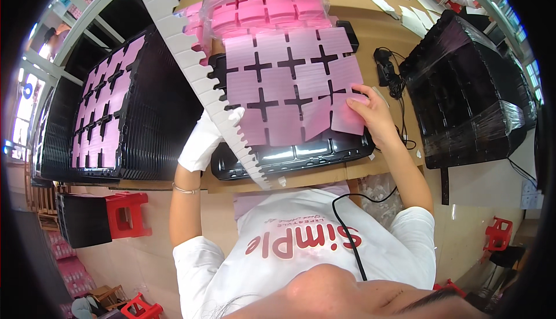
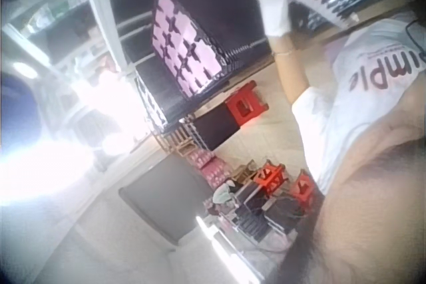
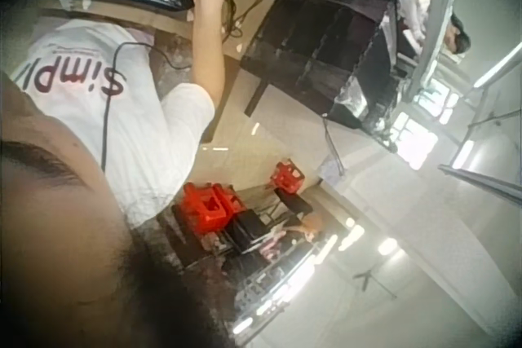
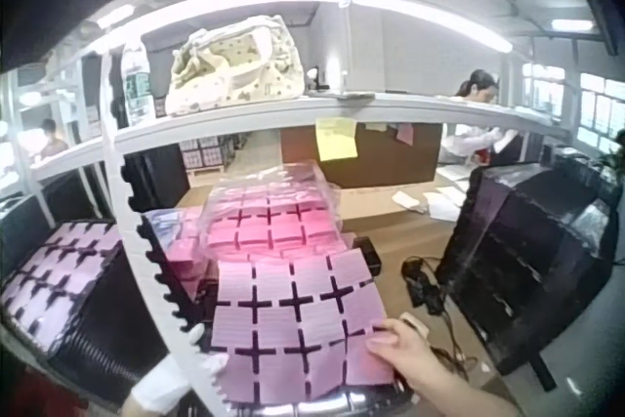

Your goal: The person assembles black plastic trays by placing pink foam inserts into them. They wear white gloves and repeatedly pick up foam inserts from a stack, place them into the trays, and stack the completed units.

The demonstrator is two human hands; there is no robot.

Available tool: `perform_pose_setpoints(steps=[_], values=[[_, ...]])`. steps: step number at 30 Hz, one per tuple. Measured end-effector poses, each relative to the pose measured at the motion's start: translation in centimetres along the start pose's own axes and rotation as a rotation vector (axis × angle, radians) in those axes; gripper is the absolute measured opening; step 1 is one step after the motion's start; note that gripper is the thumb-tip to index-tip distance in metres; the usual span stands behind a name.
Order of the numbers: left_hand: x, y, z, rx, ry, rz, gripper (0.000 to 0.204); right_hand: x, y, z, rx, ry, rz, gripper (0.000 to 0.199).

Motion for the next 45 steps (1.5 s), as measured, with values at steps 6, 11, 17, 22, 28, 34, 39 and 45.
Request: perform_pose_setpoints(steps=[6,11,17,22,28,34,39,45], values=[[-3.7,0.0,-1.8,0.15,-0.077,0.063,0.056,0.4,0.7,-1.2,0.02,0.101,-0.069,0.058],[-3.9,2.2,-2.1,0.217,-0.44,0.012,0.06,0.5,1.2,-2.0,-0.049,0.326,-0.096,0.062],[-4.2,3.5,-2.2,0.245,-0.502,-0.05,0.065,0.4,1.8,-2.2,0.003,0.448,-0.143,0.061],[-3.4,3.6,-2.0,0.333,-0.968,0.001,0.066,0.5,1.7,-2.3,0.048,0.566,-0.2,0.058],[-2.0,3.5,-2.1,0.405,-1.051,-0.005,0.061,-0.7,1.9,-1.8,0.037,0.755,-0.197,0.056],[-0.4,0.8,-3.6,0.745,-1.364,0.292,0.043,-3.6,-0.3,-1.9,0.246,1.2,-0.296,0.025],[2.1,-2.0,-2.9,0.667,-1.149,0.783,0.035,-4.8,-4.2,1.7,0.111,1.073,-0.913,0.01],[0.7,-6.2,-3.4,0.45,-0.78,0.535,0.036,-4.6,-12.9,1.4,-0.069,1.021,-0.873,0.013]])
Point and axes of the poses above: each hand's wrist, its own y-axis away from the middle knuckle, its own z-axis out of the palm, x = y × z, the point moved 5 cm from there along -y, towards the middle knuckle, and after that the axes turned 9 degrees about -y, right-handed, at the moved point
